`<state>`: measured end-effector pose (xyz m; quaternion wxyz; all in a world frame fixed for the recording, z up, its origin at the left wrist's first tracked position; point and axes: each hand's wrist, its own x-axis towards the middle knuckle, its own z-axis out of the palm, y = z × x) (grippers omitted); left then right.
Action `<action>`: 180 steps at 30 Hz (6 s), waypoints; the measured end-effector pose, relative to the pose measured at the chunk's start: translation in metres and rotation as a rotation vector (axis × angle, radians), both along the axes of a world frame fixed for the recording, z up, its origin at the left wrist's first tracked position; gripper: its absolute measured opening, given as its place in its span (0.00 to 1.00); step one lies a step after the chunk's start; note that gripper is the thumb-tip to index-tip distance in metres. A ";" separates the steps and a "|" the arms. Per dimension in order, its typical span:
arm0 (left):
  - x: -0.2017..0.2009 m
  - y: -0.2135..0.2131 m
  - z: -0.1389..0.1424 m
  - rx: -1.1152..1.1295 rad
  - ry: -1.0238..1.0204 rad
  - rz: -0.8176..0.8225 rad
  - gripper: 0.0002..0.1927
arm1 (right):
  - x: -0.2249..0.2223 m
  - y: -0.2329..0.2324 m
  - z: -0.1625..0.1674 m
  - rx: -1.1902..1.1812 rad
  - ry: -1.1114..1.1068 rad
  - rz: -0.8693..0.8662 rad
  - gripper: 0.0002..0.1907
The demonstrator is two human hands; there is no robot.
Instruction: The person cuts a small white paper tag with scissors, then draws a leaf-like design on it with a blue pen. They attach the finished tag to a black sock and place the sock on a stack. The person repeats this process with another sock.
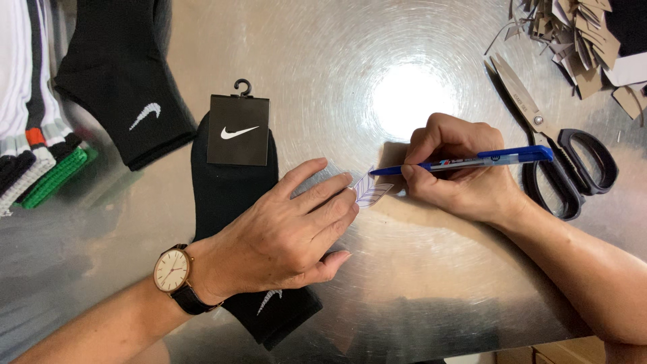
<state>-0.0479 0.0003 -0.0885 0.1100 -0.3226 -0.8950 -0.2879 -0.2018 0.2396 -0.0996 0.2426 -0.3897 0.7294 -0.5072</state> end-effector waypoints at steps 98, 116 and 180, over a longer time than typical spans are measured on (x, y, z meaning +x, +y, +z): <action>0.005 -0.002 -0.007 -0.019 0.002 0.006 0.25 | 0.013 -0.005 0.001 0.066 0.036 0.114 0.08; 0.006 0.000 -0.004 0.001 -0.007 0.013 0.25 | 0.014 -0.001 0.001 0.027 0.028 0.121 0.07; 0.008 0.007 0.002 -0.014 0.020 -0.012 0.25 | 0.011 0.006 0.002 -0.049 -0.020 0.105 0.08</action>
